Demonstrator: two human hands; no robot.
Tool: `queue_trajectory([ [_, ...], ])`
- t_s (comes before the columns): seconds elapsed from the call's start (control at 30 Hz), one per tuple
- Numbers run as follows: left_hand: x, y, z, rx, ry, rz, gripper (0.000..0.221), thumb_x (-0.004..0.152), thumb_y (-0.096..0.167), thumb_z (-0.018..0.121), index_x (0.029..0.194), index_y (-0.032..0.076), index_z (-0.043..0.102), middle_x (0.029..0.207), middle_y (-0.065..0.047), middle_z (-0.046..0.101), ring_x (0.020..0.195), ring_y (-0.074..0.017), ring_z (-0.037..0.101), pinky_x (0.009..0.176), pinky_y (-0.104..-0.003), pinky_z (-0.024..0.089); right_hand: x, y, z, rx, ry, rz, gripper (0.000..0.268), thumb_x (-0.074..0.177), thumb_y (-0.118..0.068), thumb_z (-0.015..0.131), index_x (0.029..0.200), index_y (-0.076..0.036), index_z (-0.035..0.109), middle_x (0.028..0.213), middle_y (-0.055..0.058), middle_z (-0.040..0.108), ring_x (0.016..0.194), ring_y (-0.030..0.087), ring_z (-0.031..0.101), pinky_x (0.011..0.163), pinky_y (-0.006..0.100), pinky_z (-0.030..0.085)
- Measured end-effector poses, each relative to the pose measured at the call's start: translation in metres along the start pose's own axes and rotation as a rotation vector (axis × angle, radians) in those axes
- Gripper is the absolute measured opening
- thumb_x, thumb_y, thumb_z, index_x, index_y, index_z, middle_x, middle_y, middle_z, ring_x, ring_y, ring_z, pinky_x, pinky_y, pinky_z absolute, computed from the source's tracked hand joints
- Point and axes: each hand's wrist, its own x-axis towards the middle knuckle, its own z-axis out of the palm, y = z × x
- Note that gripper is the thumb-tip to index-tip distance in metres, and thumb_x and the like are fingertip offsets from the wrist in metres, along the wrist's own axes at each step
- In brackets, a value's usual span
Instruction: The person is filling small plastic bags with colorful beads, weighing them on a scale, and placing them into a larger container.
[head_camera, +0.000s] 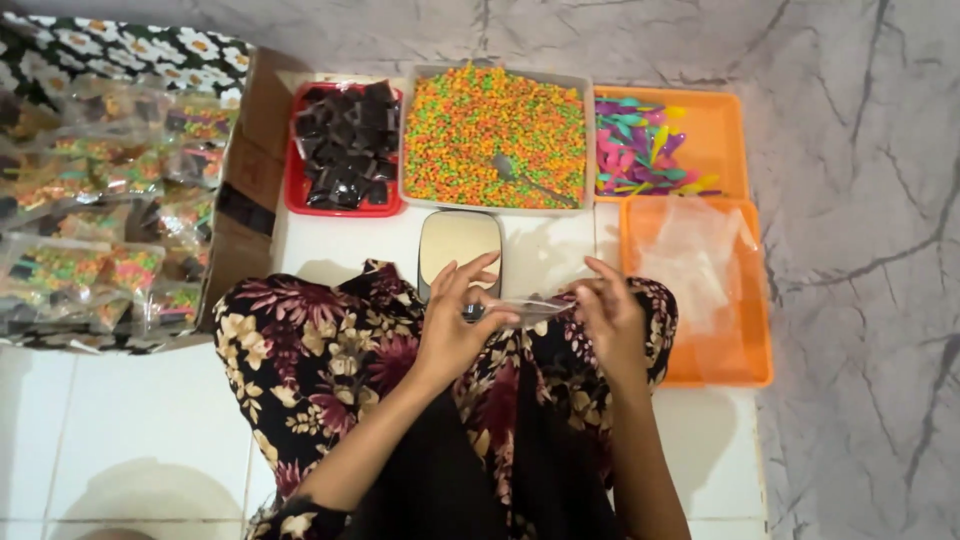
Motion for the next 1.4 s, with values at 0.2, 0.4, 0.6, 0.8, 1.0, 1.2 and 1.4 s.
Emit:
queue_trajectory([
  [0.2,-0.011,-0.019,0.002,-0.021,0.039,-0.061,0.079,0.068,0.015,0.095,0.139,0.014,0.061,0.07,-0.002,0.071,0.098,-0.0212,0.069,0.117,-0.044,0.029,-0.029,-0.068,0.01,-0.382,-0.001,-0.524,0.024,0.078,-0.013,0.089,0.101,-0.016,0.082,0.095,-0.001,0.076,0.085,0.017,0.066,0.066,0.024,0.052],
  [0.4,-0.007,-0.011,-0.009,0.074,0.007,0.029,0.071,0.07,0.02,0.094,0.134,0.014,0.063,0.069,-0.001,0.071,0.094,-0.022,0.068,0.114,-0.048,0.033,-0.025,-0.081,0.032,-0.594,-0.071,-0.757,0.019,0.083,-0.02,0.085,0.101,-0.019,0.079,0.089,-0.004,0.074,0.082,0.022,0.064,0.075,0.031,0.051],
  [0.6,-0.003,-0.036,-0.01,0.008,-0.144,0.038,0.076,0.068,0.014,0.092,0.138,0.013,0.062,0.091,-0.012,0.078,0.111,-0.0359,0.067,0.108,-0.055,0.041,-0.02,-0.098,0.043,-0.778,-0.134,-0.782,0.016,0.084,-0.029,0.082,0.08,-0.024,0.067,0.091,-0.012,0.073,0.105,0.021,0.06,0.09,0.04,0.035],
  [0.8,0.0,-0.034,-0.034,0.034,-0.526,-0.175,0.063,0.088,-0.008,0.064,0.148,0.007,0.052,0.121,-0.026,0.072,0.115,-0.0507,0.064,0.1,-0.06,0.05,-0.002,-0.106,0.024,-0.681,-0.273,-0.711,0.021,0.091,-0.029,0.076,0.078,-0.019,0.062,0.113,-0.003,0.078,0.142,0.03,0.048,0.118,0.056,-0.003],
  [1.0,0.024,-0.019,-0.061,0.116,-0.642,-0.321,0.101,0.074,0.009,0.085,0.159,0.005,0.03,0.152,-0.029,0.047,0.14,-0.0517,0.042,0.119,-0.061,0.031,0.014,-0.101,0.015,-0.668,-0.358,-0.665,0.018,0.089,-0.03,0.076,0.079,-0.02,0.065,0.114,-0.002,0.079,0.142,0.032,0.05,0.116,0.06,-0.01],
  [1.2,0.044,-0.036,-0.035,-0.373,-0.799,-0.257,0.102,0.07,0.015,0.091,0.156,0.003,0.036,0.14,-0.032,0.059,0.131,-0.052,0.051,0.109,-0.064,0.036,0.015,-0.071,0.038,-0.687,-0.575,-0.654,0.018,0.079,-0.032,0.082,0.077,-0.025,0.066,0.121,-0.004,0.077,0.146,0.035,0.04,0.109,0.076,-0.013],
  [1.4,0.046,-0.074,-0.012,-0.332,-0.688,-0.313,0.064,0.072,0.007,0.092,0.131,0.005,0.067,0.116,-0.015,0.075,0.109,-0.0242,0.065,0.102,-0.045,0.048,0.04,-0.041,0.02,-0.616,-0.604,-0.554,0.018,0.084,-0.025,0.081,0.078,-0.021,0.064,0.106,-0.006,0.079,0.146,0.029,0.042,0.112,0.074,-0.011],
])
